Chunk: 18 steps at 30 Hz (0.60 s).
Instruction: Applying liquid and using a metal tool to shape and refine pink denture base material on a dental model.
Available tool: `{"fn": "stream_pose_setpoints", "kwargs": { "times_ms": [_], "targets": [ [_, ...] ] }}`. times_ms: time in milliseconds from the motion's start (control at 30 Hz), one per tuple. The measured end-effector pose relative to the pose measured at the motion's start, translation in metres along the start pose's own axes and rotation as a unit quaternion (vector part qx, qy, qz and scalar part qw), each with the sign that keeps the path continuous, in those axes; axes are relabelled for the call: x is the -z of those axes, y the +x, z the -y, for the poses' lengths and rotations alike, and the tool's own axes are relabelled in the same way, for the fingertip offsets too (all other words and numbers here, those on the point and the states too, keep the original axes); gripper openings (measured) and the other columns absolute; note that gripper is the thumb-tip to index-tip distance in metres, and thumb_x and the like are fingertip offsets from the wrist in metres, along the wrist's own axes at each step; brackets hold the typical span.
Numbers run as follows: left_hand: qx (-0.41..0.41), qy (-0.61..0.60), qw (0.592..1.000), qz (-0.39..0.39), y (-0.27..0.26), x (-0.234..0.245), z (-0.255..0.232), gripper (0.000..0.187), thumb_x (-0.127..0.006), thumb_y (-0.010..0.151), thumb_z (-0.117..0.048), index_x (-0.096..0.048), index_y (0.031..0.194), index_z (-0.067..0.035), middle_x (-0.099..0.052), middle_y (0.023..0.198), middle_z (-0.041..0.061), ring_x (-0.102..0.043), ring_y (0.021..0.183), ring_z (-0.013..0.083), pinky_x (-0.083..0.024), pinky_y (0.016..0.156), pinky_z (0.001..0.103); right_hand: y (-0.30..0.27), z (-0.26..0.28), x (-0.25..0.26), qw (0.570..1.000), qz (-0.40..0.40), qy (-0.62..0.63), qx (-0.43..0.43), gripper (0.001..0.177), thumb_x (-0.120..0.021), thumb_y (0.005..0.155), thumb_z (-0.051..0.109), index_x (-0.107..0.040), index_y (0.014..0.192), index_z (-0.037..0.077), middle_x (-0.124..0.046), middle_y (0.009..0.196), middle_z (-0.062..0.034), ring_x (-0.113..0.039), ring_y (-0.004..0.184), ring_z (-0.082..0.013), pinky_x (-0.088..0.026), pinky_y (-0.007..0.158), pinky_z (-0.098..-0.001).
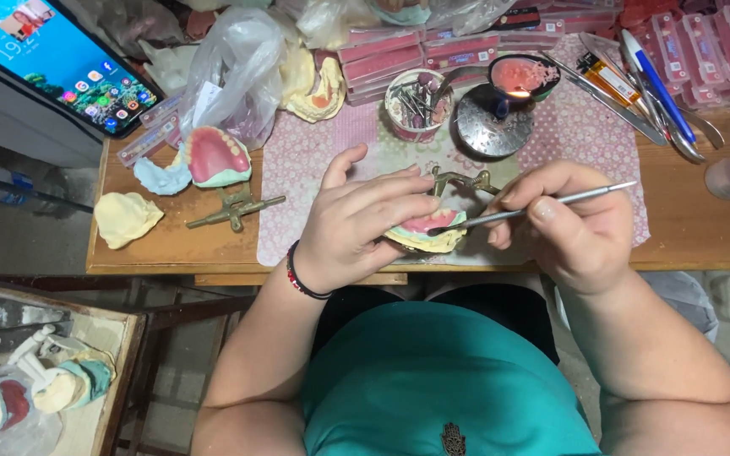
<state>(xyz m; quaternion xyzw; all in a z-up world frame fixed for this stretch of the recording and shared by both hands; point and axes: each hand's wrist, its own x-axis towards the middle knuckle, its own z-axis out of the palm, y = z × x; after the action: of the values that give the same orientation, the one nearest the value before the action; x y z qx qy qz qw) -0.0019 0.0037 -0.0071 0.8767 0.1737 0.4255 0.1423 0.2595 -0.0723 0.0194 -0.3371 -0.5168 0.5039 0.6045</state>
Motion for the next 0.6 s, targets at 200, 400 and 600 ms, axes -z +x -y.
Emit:
{"fn": "stream_pose_setpoints", "kwargs": {
  "times_ms": [200,400,600],
  "targets": [
    [-0.005,-0.003,1.000,-0.009,0.001,0.000,-0.001,0.024,-0.070,0.105,-0.024,-0.069,0.128,-0.018,-0.075,0.131,0.008,-0.077,0.120,0.0246,-0.034,0.118,0.058,-0.001,0.007,0.011,0.995,0.030,-0.086,0.040,0.021,-0.060,0.099,0.018,-0.062,0.099,-0.003,-0.070,0.098,-0.0251,-0.074,0.078,-0.0269,-0.066,0.075,-0.0330],
    [-0.010,-0.007,1.000,-0.008,0.001,-0.001,-0.001,0.024,-0.068,0.106,-0.025,-0.068,0.129,-0.018,-0.074,0.132,0.008,-0.077,0.121,0.0252,-0.033,0.118,0.058,0.007,0.013,0.008,0.994,0.063,-0.077,0.042,0.017,-0.058,0.099,0.014,-0.061,0.098,-0.002,-0.070,0.098,-0.0249,-0.073,0.071,-0.0227,-0.065,0.072,-0.0303],
    [-0.011,-0.004,1.000,-0.006,0.001,0.000,-0.001,0.024,-0.065,0.107,-0.025,-0.067,0.130,-0.018,-0.074,0.133,0.009,-0.077,0.121,0.0264,-0.033,0.118,0.058,0.018,0.014,0.018,0.995,0.077,-0.062,0.031,0.016,-0.060,0.097,0.015,-0.062,0.098,-0.002,-0.071,0.097,-0.0218,-0.073,0.070,-0.0197,-0.064,0.069,-0.0278]
  ]
}}
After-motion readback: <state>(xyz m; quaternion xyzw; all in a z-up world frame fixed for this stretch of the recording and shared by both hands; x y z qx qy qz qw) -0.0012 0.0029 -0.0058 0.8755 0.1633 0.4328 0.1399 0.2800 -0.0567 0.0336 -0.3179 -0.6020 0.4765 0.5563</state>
